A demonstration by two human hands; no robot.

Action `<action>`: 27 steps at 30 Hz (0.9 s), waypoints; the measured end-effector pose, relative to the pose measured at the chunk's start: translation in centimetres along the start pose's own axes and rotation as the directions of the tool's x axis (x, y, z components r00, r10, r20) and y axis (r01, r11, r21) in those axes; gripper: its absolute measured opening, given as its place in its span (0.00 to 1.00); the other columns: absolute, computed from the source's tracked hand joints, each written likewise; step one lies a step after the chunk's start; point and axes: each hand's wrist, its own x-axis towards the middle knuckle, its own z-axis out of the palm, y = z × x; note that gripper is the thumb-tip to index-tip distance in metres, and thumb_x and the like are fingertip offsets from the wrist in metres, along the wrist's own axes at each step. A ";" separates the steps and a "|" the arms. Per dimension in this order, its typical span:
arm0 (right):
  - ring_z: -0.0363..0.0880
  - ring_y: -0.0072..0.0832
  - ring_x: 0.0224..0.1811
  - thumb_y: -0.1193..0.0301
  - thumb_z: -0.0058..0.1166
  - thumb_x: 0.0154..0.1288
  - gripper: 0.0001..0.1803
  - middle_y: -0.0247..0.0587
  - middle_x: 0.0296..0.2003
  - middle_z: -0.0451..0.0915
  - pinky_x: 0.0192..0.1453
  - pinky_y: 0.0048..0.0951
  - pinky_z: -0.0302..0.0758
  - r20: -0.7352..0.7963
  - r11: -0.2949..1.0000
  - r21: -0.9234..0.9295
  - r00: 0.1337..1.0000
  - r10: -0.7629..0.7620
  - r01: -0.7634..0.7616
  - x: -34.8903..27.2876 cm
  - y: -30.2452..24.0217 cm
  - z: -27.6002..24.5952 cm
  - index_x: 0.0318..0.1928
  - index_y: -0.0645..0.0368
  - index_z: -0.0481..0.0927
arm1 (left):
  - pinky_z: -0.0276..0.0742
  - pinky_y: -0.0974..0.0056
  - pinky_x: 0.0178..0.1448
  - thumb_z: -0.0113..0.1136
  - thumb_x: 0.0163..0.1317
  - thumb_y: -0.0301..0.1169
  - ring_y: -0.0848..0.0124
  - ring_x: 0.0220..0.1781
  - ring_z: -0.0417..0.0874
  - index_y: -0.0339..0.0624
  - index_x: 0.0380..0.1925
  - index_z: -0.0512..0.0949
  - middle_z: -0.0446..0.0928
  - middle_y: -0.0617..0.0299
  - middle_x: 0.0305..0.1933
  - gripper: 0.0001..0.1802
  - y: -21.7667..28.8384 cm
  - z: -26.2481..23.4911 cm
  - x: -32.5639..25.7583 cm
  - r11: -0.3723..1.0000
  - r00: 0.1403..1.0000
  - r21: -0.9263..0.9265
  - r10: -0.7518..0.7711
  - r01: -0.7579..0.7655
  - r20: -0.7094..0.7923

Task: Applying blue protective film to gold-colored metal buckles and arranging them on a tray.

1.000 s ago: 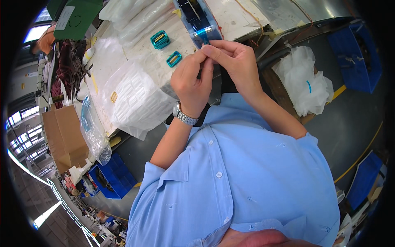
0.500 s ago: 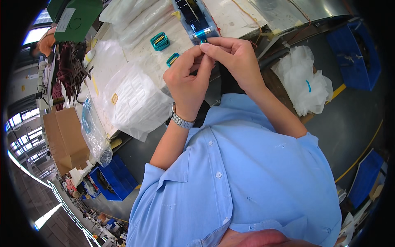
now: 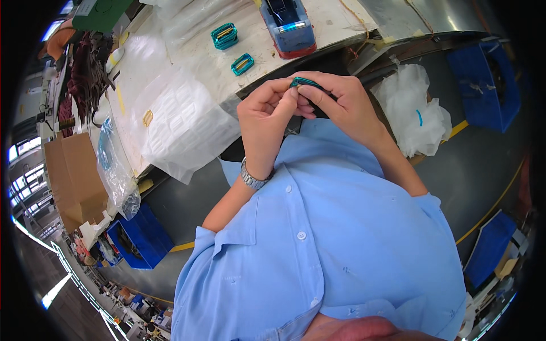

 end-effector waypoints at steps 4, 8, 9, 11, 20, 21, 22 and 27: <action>0.88 0.22 0.38 0.64 0.59 0.82 0.22 0.42 0.36 0.88 0.42 0.25 0.80 0.117 0.994 -0.095 0.993 -0.033 0.044 0.6 0.1 0.9 0.65 0.68 0.81 | 0.92 0.62 0.43 0.59 0.78 0.23 0.68 0.36 0.91 0.24 0.50 0.84 0.88 0.52 0.39 0.10 -0.1 -1.6 -0.8 0.993 0.996 -0.069 -0.093 0.091 -0.017; 0.90 0.23 0.41 0.61 0.58 0.84 0.23 0.44 0.38 0.90 0.45 0.26 0.83 0.048 0.988 0.105 0.993 0.111 -0.115 0.5 -1.0 1.5 0.64 0.69 0.82 | 0.91 0.62 0.41 0.61 0.78 0.25 0.68 0.34 0.90 0.26 0.49 0.84 0.88 0.53 0.37 0.10 -0.3 -2.8 -1.3 0.971 0.985 -0.190 -0.162 0.147 -0.064; 0.90 0.24 0.42 0.60 0.57 0.84 0.23 0.44 0.39 0.90 0.46 0.26 0.84 0.010 0.968 0.194 0.987 0.159 -0.158 0.4 -0.5 1.3 0.63 0.69 0.83 | 0.91 0.62 0.40 0.62 0.77 0.26 0.68 0.34 0.90 0.27 0.48 0.84 0.87 0.54 0.37 0.10 -0.2 -2.9 -1.3 0.967 0.982 -0.204 -0.172 0.154 -0.078; 0.90 0.24 0.38 0.63 0.57 0.84 0.19 0.42 0.38 0.91 0.44 0.27 0.87 -0.011 0.945 0.257 0.978 0.210 -0.200 0.5 -0.2 1.6 0.57 0.70 0.86 | 0.91 0.62 0.40 0.62 0.78 0.27 0.69 0.34 0.90 0.27 0.48 0.84 0.87 0.54 0.37 0.11 -0.3 -3.3 -1.3 0.963 0.982 -0.215 -0.180 0.164 -0.056; 0.88 0.20 0.29 0.69 0.57 0.82 0.14 0.38 0.30 0.89 0.33 0.22 0.83 0.131 0.925 0.176 0.940 0.316 -0.336 1.2 -1.0 1.8 0.44 0.68 0.89 | 0.88 0.65 0.46 0.75 0.60 0.19 0.67 0.48 0.90 0.40 0.57 0.86 0.88 0.56 0.50 0.23 1.8 -4.9 -0.6 0.685 0.939 0.650 0.311 -0.328 0.147; 0.88 0.20 0.29 0.69 0.57 0.82 0.14 0.38 0.30 0.89 0.33 0.22 0.83 0.135 0.926 0.177 0.940 0.312 -0.333 1.4 -1.2 1.8 0.44 0.68 0.89 | 0.87 0.62 0.47 0.76 0.59 0.22 0.62 0.47 0.89 0.41 0.54 0.86 0.88 0.56 0.48 0.22 1.9 -5.5 -0.4 0.571 0.901 0.705 0.358 -0.420 0.246; 0.88 0.20 0.29 0.68 0.57 0.82 0.14 0.38 0.30 0.89 0.34 0.22 0.83 0.147 0.923 0.174 0.936 0.321 -0.344 1.6 -1.4 1.9 0.43 0.67 0.88 | 0.86 0.59 0.47 0.78 0.58 0.26 0.56 0.46 0.89 0.42 0.52 0.87 0.88 0.56 0.47 0.20 2.0 -5.9 -0.1 0.446 0.853 0.739 0.388 -0.505 0.349; 0.85 0.18 0.33 0.65 0.56 0.84 0.14 0.37 0.34 0.88 0.39 0.21 0.80 0.024 0.950 0.157 0.962 0.271 -0.272 2.5 -1.2 1.4 0.51 0.65 0.87 | 0.85 0.57 0.47 0.79 0.59 0.30 0.56 0.46 0.89 0.43 0.48 0.88 0.89 0.58 0.48 0.17 2.2 -7.6 2.9 0.361 0.849 0.811 0.446 -0.460 0.283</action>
